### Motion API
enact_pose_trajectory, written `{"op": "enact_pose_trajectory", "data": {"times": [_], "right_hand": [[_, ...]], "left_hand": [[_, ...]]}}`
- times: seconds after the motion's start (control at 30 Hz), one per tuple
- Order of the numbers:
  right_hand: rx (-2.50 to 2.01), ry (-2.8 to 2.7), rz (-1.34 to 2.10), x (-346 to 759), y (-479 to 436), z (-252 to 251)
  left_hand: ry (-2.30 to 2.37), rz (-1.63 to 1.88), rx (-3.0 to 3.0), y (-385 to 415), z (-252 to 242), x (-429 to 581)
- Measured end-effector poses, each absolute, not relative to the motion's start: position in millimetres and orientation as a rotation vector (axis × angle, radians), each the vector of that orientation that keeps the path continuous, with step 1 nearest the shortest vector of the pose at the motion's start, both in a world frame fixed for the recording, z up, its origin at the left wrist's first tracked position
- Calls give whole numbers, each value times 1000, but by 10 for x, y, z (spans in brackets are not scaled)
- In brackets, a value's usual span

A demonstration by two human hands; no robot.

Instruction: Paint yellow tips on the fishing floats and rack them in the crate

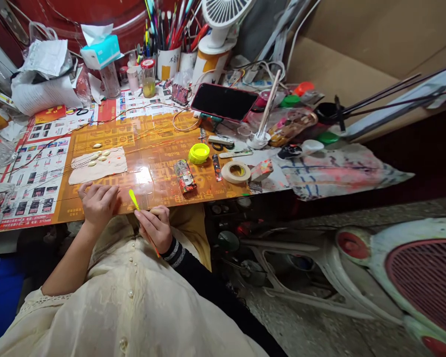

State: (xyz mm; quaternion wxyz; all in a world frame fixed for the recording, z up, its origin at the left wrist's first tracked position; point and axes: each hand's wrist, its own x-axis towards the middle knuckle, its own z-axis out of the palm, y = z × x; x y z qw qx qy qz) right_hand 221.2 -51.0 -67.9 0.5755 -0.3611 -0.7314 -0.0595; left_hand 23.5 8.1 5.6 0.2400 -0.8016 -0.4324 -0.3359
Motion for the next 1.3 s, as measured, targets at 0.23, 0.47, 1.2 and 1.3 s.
{"op": "enact_pose_trajectory", "data": {"times": [0.23, 0.47, 1.2, 1.3], "right_hand": [[-923, -1743, -162, 2153, -505, -705], [-952, -1753, -179, 2136, -511, -683], [-866, -1792, -157, 2103, -514, -724], [-878, -1812, -154, 2047, -509, -731]], "left_hand": [[-1218, -958, -2230, 89, -6, 168], [-1213, -948, -2229, 77, 2, 169], [-1240, -982, -2217, 61, -35, 94], [-1244, -983, -2211, 50, -35, 73]]}}
